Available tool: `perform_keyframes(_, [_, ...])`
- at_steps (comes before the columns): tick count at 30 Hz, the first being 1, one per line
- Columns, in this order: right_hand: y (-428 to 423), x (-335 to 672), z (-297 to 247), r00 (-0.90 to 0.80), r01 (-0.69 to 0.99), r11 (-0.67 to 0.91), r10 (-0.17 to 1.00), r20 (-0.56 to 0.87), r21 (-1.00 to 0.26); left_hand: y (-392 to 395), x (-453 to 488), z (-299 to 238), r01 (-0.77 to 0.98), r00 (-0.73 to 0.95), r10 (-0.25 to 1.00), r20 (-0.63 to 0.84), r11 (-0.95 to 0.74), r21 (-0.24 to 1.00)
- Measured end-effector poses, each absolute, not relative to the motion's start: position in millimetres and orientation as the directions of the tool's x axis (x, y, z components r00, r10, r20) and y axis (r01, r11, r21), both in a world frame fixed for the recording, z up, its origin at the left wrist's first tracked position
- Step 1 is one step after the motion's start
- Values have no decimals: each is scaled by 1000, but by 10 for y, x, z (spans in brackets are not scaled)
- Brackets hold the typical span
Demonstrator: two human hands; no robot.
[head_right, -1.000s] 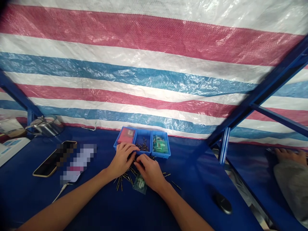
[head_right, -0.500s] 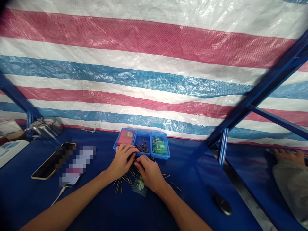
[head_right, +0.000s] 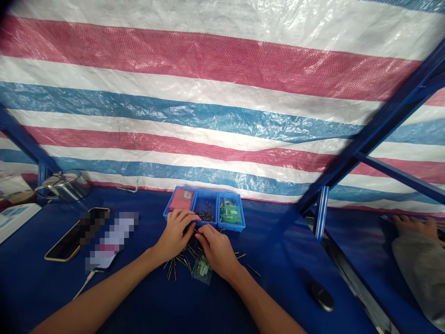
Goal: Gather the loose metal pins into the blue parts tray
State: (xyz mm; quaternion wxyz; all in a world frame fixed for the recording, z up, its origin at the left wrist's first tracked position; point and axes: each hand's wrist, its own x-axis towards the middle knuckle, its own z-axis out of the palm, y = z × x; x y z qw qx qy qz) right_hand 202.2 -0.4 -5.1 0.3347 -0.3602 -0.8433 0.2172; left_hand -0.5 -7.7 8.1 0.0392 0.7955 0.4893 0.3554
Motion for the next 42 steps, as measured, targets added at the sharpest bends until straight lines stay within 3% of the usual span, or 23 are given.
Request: perform_keyframes(42, [-3, 2025, -29, -521, 462, 643, 754, 400, -611, -70, -4, 76, 753, 267, 800, 538, -521, 402])
